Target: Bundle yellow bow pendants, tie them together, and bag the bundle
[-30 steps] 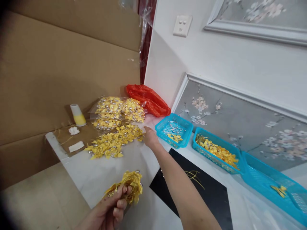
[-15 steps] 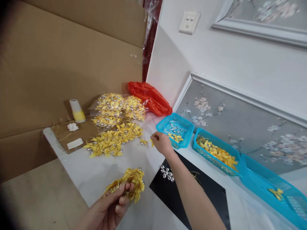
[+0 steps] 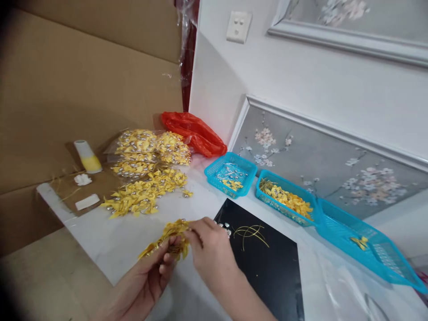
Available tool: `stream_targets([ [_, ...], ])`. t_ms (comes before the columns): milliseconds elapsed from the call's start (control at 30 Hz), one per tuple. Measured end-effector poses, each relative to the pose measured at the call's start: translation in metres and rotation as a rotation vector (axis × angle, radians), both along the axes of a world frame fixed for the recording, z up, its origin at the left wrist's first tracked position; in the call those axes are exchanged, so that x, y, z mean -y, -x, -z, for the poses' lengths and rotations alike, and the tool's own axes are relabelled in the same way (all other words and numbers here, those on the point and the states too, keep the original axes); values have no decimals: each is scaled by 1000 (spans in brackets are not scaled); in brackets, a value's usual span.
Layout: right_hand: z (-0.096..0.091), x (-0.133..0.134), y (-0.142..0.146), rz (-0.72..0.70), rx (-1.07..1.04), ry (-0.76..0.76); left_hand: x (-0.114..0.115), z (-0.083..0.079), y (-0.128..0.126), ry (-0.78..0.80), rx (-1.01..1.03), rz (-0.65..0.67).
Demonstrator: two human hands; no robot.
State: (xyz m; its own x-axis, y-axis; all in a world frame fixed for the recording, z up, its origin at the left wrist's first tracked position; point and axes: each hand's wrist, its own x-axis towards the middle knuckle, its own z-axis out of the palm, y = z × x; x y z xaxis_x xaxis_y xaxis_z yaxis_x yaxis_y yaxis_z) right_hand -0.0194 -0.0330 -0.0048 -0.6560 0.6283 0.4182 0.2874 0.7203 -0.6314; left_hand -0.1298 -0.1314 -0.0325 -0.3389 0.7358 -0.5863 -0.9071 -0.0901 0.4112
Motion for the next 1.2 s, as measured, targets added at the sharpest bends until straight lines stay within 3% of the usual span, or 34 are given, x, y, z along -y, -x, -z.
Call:
stream_targets([
  [133,9,24,4,-64,106,-276,0,-3,-5,7,-2,-37],
  [300,16,31,7,-66,200,-381,4,-6,-8,-33,-8,-42],
  [433,20,32,8,-101,189,-348,5,-3,-7,-60,-33,-21],
  [633,14,31,7,-178,99,-108,4,1,-1,-74,-77,-7],
  [733,1,11,11,-135,-5,-5,7,0,2,-83,-57,-10],
  [867,-4,-46,40,43,44,159,11,-2,7,-81,-2,-27],
  [1033,26,-116,96,109,127,255,17,-4,11,-80,21,-40],
  [1200,49,-133,120,93,172,386,24,-5,16,-74,40,-54],
])
